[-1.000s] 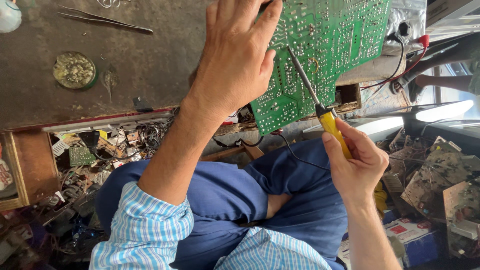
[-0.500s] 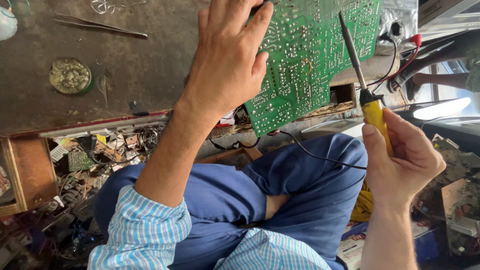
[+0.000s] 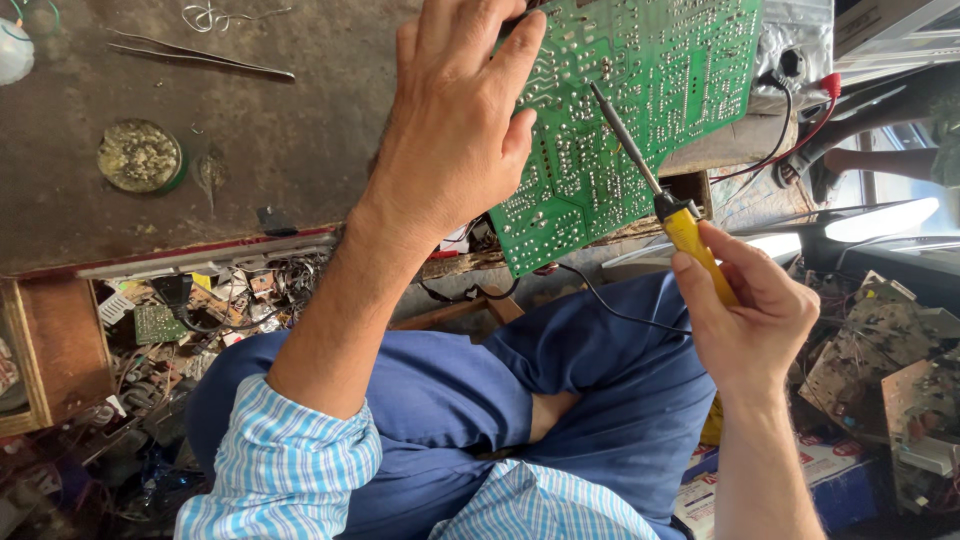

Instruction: The person sits on the floor holding a large green circuit board and tests its solder joints using multimeter probes. They then solder joints on the board with a soldering iron and finally brush flux residue off the board with a brush.

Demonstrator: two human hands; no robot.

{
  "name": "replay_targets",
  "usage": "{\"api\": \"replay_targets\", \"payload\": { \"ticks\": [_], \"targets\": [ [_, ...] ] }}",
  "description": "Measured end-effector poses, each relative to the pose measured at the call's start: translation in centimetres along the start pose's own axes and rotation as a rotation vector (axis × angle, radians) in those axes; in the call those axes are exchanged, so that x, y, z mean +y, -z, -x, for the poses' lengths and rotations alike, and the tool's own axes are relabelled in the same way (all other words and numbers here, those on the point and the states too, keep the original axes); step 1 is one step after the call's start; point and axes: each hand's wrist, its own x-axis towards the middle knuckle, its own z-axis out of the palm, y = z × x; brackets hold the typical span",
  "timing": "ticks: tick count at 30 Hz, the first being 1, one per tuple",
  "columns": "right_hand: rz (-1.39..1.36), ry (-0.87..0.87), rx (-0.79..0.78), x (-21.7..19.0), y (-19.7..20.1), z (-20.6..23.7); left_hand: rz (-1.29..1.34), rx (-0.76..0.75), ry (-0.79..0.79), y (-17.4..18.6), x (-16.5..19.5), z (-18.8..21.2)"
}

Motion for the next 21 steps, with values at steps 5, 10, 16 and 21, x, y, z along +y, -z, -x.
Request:
{"api": "replay_targets", "payload": {
  "ticks": [5,10,16,21],
  "targets": [
    [-0.007,-0.045,-0.001,0.0,-0.4,0.0,0.002,-0.001,0.004,0.0,-0.1,-0.1],
    [-0.009,-0.040,0.006,0.3,-0.7,0.2,-0.018,0.002,-0.004,-0.1,-0.1,0.0],
    [0.060,0.083,-0.030,0.1,-1.1,0.0,-0.039,0.005,-0.020,-0.1,-0.2,0.0],
    [-0.086,0.013,0.039,-0.3,-1.2,0.5,-0.019,0.008,-0.019,-0.1,-0.6,-0.1]
  ]
}}
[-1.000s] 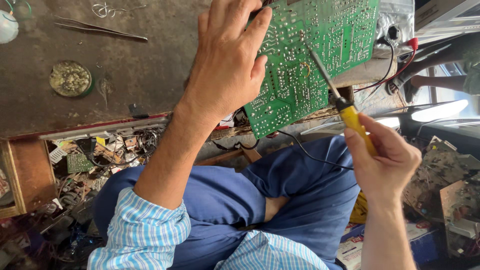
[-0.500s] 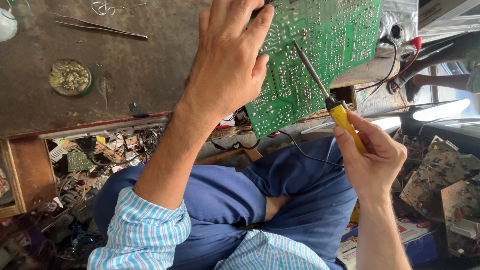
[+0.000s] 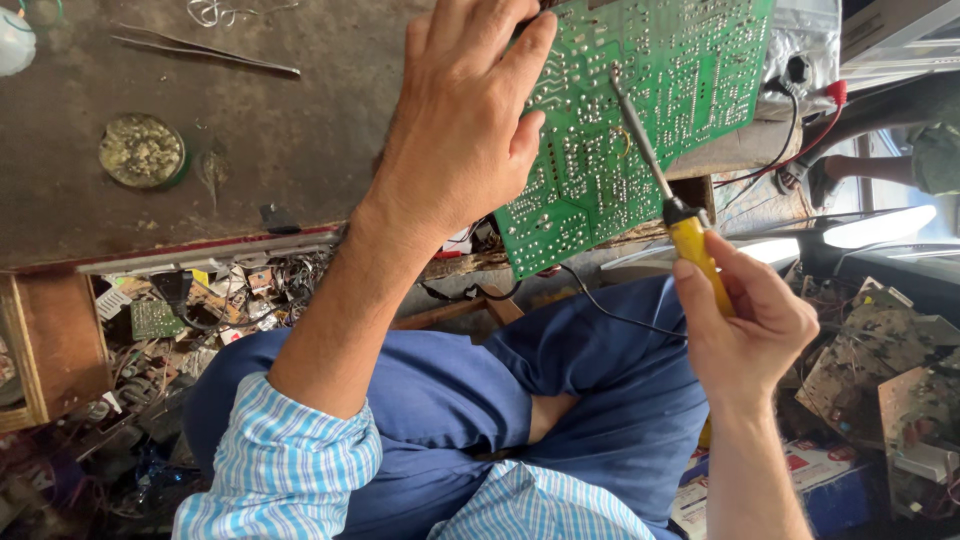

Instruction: The person sits on the floor holding a large green circuit board and tests its solder joints using multimeter probes. They then solder joints on the board with a soldering iron and finally brush flux residue off the board with a brush.

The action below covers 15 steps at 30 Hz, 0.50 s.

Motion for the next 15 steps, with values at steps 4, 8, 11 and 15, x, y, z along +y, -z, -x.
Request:
{"api": "replay_targets", "payload": {
  "ticks": [4,8,11,15],
  "targets": [
    [0.116,-0.025,0.020,0.12,0.18,0.10,-0.004,-0.019,0.009,0.05,0.07,0.09],
    [0.078,-0.026,-0.010,0.31,0.02,0.08,0.006,-0.014,0.010,0.12,0.05,-0.04],
    [0.104,-0.033,-0.010,0.24,-0.14,0.06,0.008,-0.012,0.006,0.09,0.17,0.00],
    [0.135,0.072,-0.033,-0.15,-0.17,-0.01,0.010,-0.009,0.004,0.09,0.19,0.09]
  ]
}}
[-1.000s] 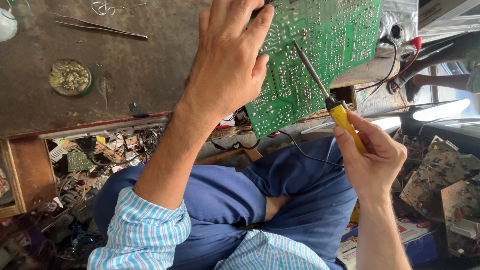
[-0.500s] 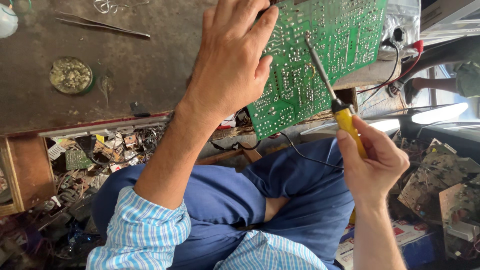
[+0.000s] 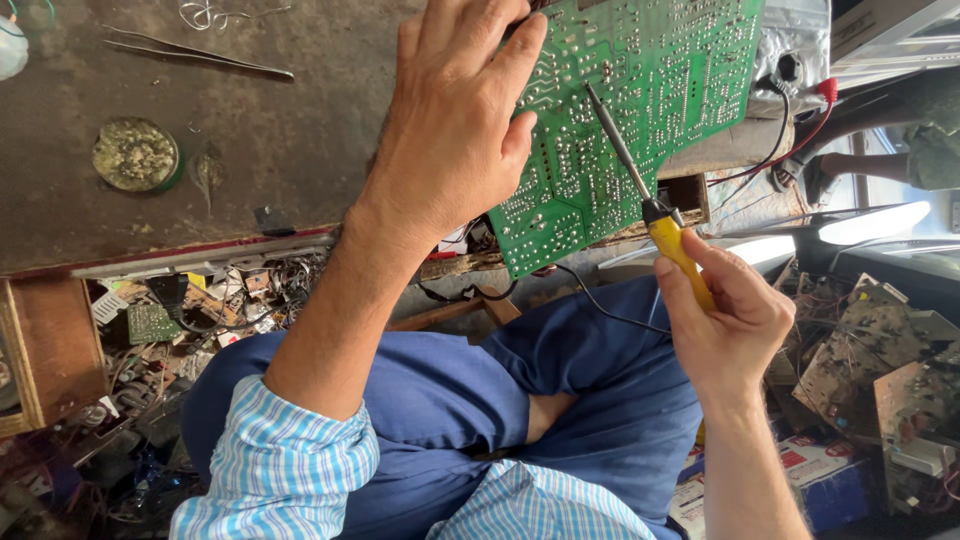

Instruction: The person sits on the floor holding a large green circuit board and tests its solder joints using multimeter probes. They then solder joints on the board with a soldering iron and finally brush flux residue off the board with a brush.

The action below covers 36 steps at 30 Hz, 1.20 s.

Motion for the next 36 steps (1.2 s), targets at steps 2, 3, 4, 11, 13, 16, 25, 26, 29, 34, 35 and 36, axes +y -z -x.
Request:
{"api": "replay_targets", "payload": {
  "ticks": [2,3,4,11,13,16,25,26,29,34,35,36],
  "targets": [
    [0.026,0.058,-0.008,-0.2,0.1,0.0,0.001,0.001,0.000,0.0,0.0,0.0],
    [0.033,0.063,-0.007,-0.3,0.1,0.0,0.001,0.000,0.000,0.0,0.0,0.0],
    [0.039,0.068,-0.006,-0.3,0.1,0.0,-0.001,-0.001,0.000,0.0,0.0,0.0],
    [-0.062,-0.161,0.013,0.1,-0.3,0.3,-0.022,0.002,-0.005,-0.2,0.0,0.0],
    [-0.136,-0.181,0.017,0.3,-0.4,0.4,-0.014,0.004,-0.006,-0.1,-0.1,0.0],
    [-0.163,-0.163,0.007,0.5,-0.5,0.5,-0.008,-0.001,-0.004,0.0,-0.1,0.0],
    [-0.166,-0.186,0.019,0.6,-0.7,0.7,-0.018,-0.009,-0.006,0.0,-0.1,-0.1],
    [-0.163,-0.183,0.020,0.6,-0.8,0.7,-0.025,-0.007,-0.009,0.0,-0.1,0.0],
    [-0.162,-0.184,0.027,0.7,-1.0,0.7,-0.032,-0.014,-0.009,-0.1,-0.1,-0.1],
    [-0.094,-0.109,0.032,0.4,-1.5,1.0,-0.028,-0.007,-0.018,-0.2,-0.1,0.0],
    [-0.105,-0.088,0.034,0.3,-1.6,1.1,-0.028,-0.011,-0.015,-0.2,-0.1,0.0],
    [-0.115,-0.065,0.037,0.2,-1.8,1.2,-0.029,-0.014,-0.013,-0.2,-0.1,0.0]
  ]
}}
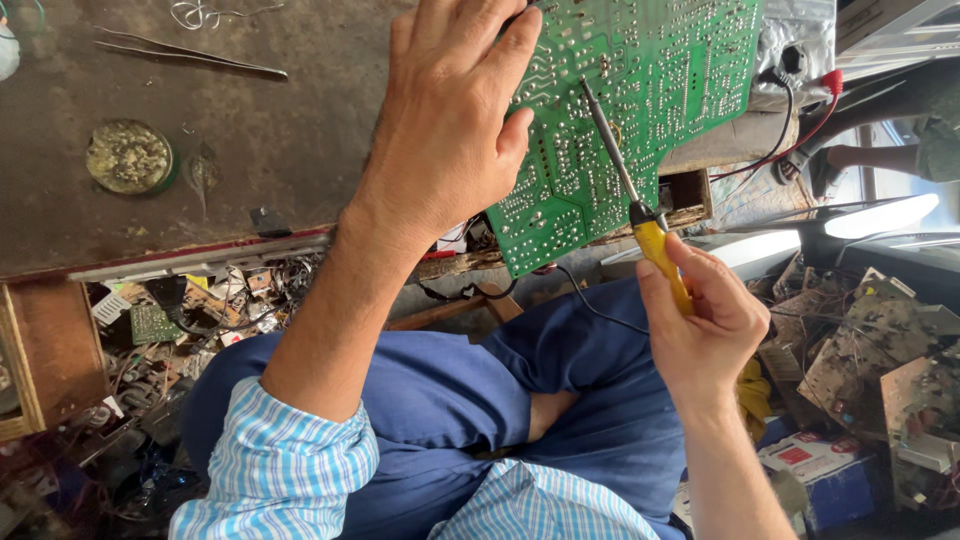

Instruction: The person sits on the floor holding a large green circuit board and tests its solder joints using multimeter probes. They then solder joints on the board with a soldering iron and finally brush flux residue off the board with a brush.

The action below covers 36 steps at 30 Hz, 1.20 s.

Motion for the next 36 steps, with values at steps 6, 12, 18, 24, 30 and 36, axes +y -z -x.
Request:
{"api": "replay_targets", "payload": {
  "ticks": [6,12,18,24,30,36],
  "targets": [
    [-0.102,-0.096,0.025,0.09,-0.84,0.70,-0.024,0.017,-0.010,-0.21,0.01,0.05],
    [-0.234,-0.190,0.026,0.55,-0.87,0.76,-0.006,-0.007,0.003,-0.10,-0.16,0.03],
    [-0.233,-0.181,0.029,0.51,-0.63,0.65,0.007,0.004,-0.006,0.07,-0.14,-0.10],
    [-0.209,-0.198,0.021,0.62,-0.58,0.72,-0.018,0.017,-0.014,0.15,-0.03,-0.23],
    [-0.233,-0.183,0.024,0.76,-0.71,0.77,-0.007,0.009,-0.002,0.12,-0.10,-0.10],
    [-0.218,-0.184,0.019,0.67,-0.63,0.84,0.016,0.020,-0.010,0.04,-0.11,0.03]
  ]
}}
